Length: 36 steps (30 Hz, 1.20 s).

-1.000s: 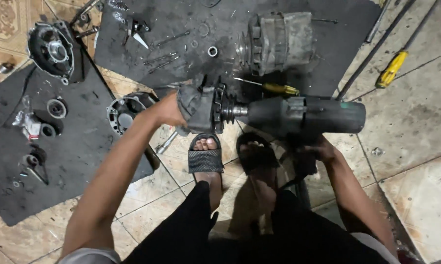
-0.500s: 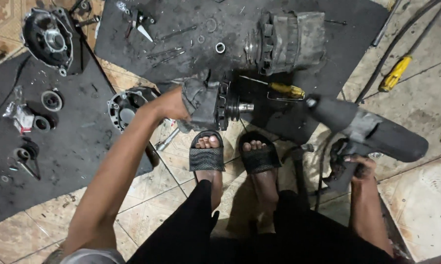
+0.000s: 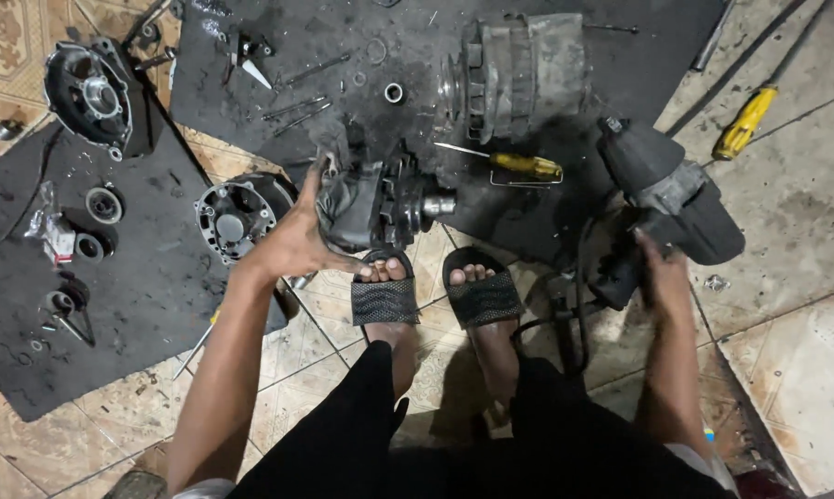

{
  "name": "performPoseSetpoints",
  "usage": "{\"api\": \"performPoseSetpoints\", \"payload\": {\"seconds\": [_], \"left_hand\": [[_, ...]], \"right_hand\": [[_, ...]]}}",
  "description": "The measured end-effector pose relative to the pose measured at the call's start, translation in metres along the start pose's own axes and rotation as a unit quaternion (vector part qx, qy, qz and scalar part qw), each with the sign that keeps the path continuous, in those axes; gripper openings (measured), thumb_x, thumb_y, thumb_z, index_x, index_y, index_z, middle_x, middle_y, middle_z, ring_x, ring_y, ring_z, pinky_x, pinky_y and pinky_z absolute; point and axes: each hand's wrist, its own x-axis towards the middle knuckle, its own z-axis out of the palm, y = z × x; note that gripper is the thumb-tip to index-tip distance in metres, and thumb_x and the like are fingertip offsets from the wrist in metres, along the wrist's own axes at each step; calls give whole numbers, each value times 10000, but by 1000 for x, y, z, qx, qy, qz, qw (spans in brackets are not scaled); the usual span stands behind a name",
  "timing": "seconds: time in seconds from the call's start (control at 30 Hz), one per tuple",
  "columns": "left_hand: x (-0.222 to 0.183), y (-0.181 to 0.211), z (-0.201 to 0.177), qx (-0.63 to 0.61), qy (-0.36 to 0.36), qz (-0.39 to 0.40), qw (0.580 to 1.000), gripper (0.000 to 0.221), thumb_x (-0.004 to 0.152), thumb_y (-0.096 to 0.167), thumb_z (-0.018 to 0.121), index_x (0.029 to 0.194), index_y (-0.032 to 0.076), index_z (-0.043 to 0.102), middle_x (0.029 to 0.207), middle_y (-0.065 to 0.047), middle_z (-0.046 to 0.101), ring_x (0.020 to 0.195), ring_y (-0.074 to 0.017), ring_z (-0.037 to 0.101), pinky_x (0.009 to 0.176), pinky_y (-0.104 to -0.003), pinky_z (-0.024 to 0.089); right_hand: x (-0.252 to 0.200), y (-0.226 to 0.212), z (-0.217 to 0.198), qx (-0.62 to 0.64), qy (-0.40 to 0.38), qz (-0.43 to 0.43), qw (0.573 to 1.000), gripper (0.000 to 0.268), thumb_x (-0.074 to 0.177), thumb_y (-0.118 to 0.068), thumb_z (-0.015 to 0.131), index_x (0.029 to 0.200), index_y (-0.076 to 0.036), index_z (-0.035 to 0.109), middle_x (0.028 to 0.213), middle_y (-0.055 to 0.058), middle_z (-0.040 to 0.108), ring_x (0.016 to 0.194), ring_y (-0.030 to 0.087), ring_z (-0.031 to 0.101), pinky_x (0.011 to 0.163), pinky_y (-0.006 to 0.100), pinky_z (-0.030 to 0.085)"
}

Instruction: The person assembles a mechanical component by hand, aligning and pressing parts together. They then use a power impact wrench to tighten a fastener on the assembly and inspect the result.

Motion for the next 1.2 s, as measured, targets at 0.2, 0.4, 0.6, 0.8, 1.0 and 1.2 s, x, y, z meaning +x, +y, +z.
{"api": "performPoseSetpoints", "payload": {"seconds": [0.2, 0.4, 0.6, 0.8, 1.0, 1.2], "left_hand": [[-2, -21, 34, -55, 187, 52, 979, 1293, 570, 411, 1053, 1566, 31, 319, 1421, -275, 459, 1394, -462, 447, 1212, -575, 308], [3, -22, 43, -43, 274, 92, 957, 916, 731, 161, 941, 1487, 16, 446, 1350, -266, 529, 1330, -476, 515, 1163, -585, 358], [9, -27, 43, -71, 292, 77, 951, 890, 715, 193, 938, 1475, 83, 486, 1320, -208, 573, 1287, -430, 563, 1137, -549, 403], [11, -19, 37, -84, 288, 73, 951, 827, 733, 171, 909, 1441, 50, 500, 1298, -239, 580, 1266, -459, 570, 1126, -580, 393], [11, -14, 37, -66, 285, 79, 953, 862, 735, 202, 926, 1456, 58, 476, 1295, -247, 565, 1266, -462, 566, 1127, -571, 399], [10, -3, 34, -61, 286, 43, 955, 847, 721, 249, 933, 1419, 55, 493, 1252, -239, 598, 1228, -445, 595, 1104, -553, 409]], "right_hand": [[-132, -149, 44, -575, 19, -88, 813, 536, 895, -461, 729, 956, 66, 803, 896, 343, 736, 959, 573, 682, 768, 654, 536], [-183, -161, 208, -234, -214, -437, 842, 489, 811, -247, 892, 1152, 48, 704, 904, 285, 712, 856, 501, 686, 760, 549, 549], [-152, -127, 261, -302, -237, -498, 778, 302, 947, -266, 766, 1181, -80, 729, 1015, 240, 703, 934, 463, 719, 818, 495, 595], [-133, -126, 206, -262, -107, -590, 756, 299, 791, -292, 939, 1041, -182, 817, 1026, 111, 680, 892, 326, 707, 757, 393, 587], [-106, -91, 211, -482, -82, -544, 682, 489, 751, -256, 925, 1178, -87, 759, 1190, 301, 665, 1122, 513, 660, 845, 570, 594], [-146, -124, 267, -312, -242, -490, 777, 449, 887, -315, 817, 1285, -175, 665, 1150, 231, 662, 1033, 480, 688, 818, 531, 595]]}}
